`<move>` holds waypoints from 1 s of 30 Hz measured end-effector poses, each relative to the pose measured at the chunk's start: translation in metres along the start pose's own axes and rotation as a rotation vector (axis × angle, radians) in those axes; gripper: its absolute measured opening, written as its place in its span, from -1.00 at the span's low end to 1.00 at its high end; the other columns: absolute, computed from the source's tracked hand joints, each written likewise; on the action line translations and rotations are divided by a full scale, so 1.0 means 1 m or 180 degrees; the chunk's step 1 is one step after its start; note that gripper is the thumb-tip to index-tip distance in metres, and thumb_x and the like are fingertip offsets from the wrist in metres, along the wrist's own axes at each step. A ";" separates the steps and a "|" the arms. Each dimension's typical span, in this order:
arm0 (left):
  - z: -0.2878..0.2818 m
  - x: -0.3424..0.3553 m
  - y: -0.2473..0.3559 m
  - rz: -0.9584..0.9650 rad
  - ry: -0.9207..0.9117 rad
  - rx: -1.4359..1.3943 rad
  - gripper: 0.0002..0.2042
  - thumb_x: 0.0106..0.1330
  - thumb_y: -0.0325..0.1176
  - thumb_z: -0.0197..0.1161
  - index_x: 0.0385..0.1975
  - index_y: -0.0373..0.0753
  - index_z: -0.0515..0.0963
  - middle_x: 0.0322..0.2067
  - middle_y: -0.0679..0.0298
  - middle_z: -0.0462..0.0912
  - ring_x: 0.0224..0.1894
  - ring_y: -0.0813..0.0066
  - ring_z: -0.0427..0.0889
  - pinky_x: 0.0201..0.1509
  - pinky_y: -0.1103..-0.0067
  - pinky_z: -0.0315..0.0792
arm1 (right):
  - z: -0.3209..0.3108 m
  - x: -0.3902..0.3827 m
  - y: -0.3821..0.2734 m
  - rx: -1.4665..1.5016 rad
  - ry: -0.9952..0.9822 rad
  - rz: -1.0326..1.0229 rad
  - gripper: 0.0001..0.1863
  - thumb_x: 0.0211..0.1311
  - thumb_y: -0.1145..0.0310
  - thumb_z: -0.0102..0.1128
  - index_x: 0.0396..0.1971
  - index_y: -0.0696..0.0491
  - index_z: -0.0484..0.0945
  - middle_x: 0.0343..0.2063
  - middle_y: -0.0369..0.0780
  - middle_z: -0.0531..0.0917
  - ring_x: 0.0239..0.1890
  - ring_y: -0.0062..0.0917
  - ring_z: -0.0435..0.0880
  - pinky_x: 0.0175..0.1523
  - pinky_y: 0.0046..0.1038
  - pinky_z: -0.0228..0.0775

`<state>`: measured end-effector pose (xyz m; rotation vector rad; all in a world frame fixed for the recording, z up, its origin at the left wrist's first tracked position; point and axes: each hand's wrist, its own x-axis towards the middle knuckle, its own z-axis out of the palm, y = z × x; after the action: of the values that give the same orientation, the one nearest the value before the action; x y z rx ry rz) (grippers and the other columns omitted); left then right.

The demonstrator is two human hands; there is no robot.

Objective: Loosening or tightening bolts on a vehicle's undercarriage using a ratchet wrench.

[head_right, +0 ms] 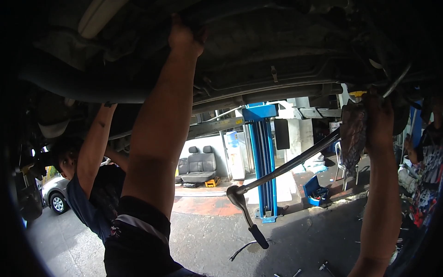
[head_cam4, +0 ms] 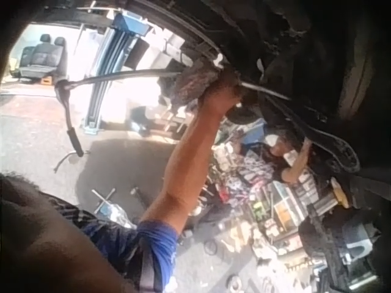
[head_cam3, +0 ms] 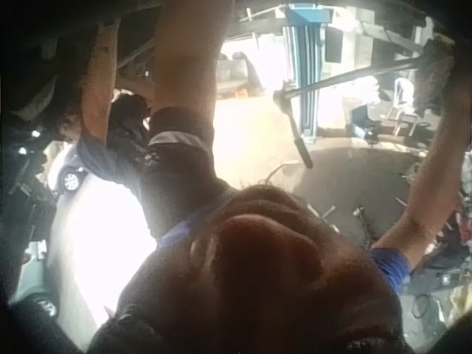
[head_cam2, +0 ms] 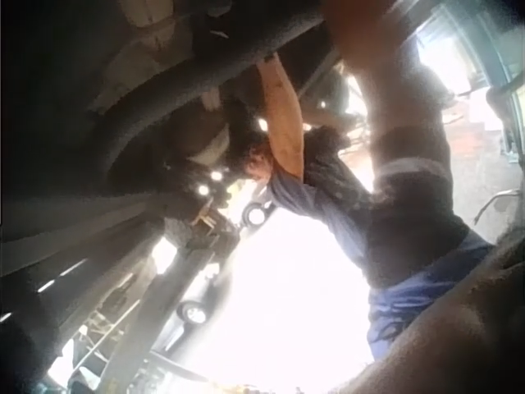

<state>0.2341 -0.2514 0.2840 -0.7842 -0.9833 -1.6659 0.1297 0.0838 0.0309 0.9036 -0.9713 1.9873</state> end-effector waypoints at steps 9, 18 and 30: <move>-0.030 -0.012 0.002 -0.0101 -0.0419 0.0731 -0.33 0.35 0.12 -0.05 0.29 -0.22 0.09 0.21 0.01 0.25 0.10 0.00 0.40 0.14 0.19 0.31 | -0.007 0.005 0.005 -0.0336 0.0165 -0.0174 -0.52 0.23 0.27 0.13 0.08 0.22 0.34 -0.17 -0.14 0.55 -0.16 -0.52 0.56 -0.13 -0.53 0.41; -0.072 -0.022 0.013 0.0062 0.0255 0.0942 -0.37 0.39 0.03 -0.09 0.33 -0.20 0.02 0.25 -0.01 0.18 0.18 0.02 0.33 0.23 0.20 0.22 | -0.024 0.018 0.018 -0.0837 -0.0140 -0.0274 -0.56 0.29 0.34 0.01 0.10 0.24 0.35 -0.01 -0.06 0.43 -0.07 -0.47 0.54 -0.04 -0.50 0.42; 0.008 -0.010 0.007 0.0071 0.0585 0.0444 -0.39 0.30 -0.07 0.14 0.25 -0.24 0.14 0.13 0.06 0.36 -0.02 0.01 0.50 -0.01 0.17 0.42 | -0.021 0.013 0.012 -0.0387 0.0201 -0.0219 -0.59 0.23 0.32 0.07 0.01 0.24 0.40 -0.14 -0.12 0.49 -0.20 -0.51 0.56 -0.11 -0.53 0.40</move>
<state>0.2436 -0.2409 0.2812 -0.5378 -0.9461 -1.6002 0.1077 0.0996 0.0275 0.7922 -1.0005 1.8665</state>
